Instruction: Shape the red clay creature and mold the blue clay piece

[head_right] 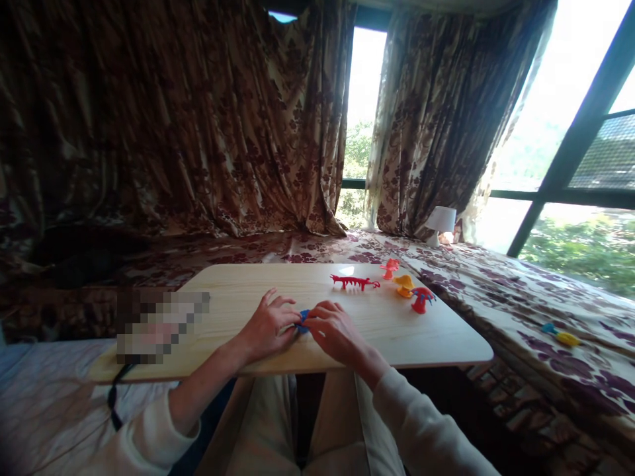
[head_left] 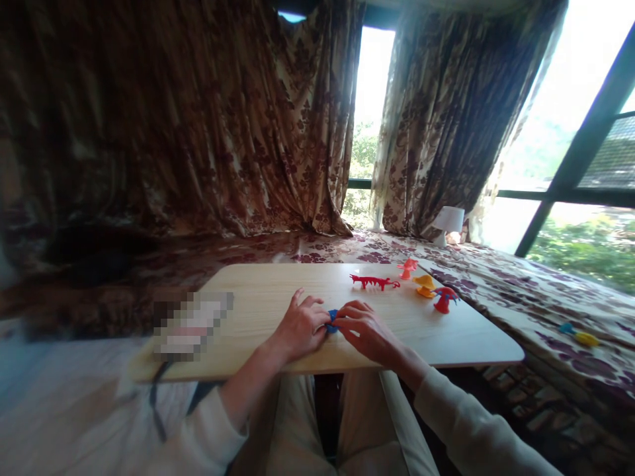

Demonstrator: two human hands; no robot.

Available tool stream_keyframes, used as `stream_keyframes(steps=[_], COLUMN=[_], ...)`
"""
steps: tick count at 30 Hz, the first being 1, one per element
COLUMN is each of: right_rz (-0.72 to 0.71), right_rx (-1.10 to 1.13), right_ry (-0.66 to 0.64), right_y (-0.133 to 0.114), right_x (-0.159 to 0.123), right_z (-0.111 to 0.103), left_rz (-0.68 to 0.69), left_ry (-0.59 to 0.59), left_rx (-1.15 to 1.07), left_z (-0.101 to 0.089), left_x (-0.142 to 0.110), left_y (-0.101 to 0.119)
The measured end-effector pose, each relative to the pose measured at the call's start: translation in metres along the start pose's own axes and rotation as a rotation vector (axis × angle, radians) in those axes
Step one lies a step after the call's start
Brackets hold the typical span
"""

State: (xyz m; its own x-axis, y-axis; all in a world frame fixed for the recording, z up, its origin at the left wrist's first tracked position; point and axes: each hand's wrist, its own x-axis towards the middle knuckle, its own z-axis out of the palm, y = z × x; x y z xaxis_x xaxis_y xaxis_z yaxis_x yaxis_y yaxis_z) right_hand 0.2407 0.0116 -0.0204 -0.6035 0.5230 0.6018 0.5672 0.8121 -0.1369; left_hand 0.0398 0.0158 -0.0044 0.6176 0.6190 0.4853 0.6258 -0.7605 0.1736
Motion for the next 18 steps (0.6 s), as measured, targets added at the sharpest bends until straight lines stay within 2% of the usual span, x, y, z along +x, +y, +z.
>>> stream_keyframes(steps=[5,18], right_rz=[-0.018,0.015], right_rx=[-0.03,-0.001], right_ry=[-0.03,-0.033], right_y=[-0.0036,-0.0013], right_x=[0.0007,-0.0036], right_z=[-0.0054,0.0007], left_rz=[0.023,0.056], left_ry=[-0.036,-0.038], left_rx=[0.051,0.065], left_z=[-0.004,0.0], left_x=[0.002,0.0035], left_y=[0.0023,0.001])
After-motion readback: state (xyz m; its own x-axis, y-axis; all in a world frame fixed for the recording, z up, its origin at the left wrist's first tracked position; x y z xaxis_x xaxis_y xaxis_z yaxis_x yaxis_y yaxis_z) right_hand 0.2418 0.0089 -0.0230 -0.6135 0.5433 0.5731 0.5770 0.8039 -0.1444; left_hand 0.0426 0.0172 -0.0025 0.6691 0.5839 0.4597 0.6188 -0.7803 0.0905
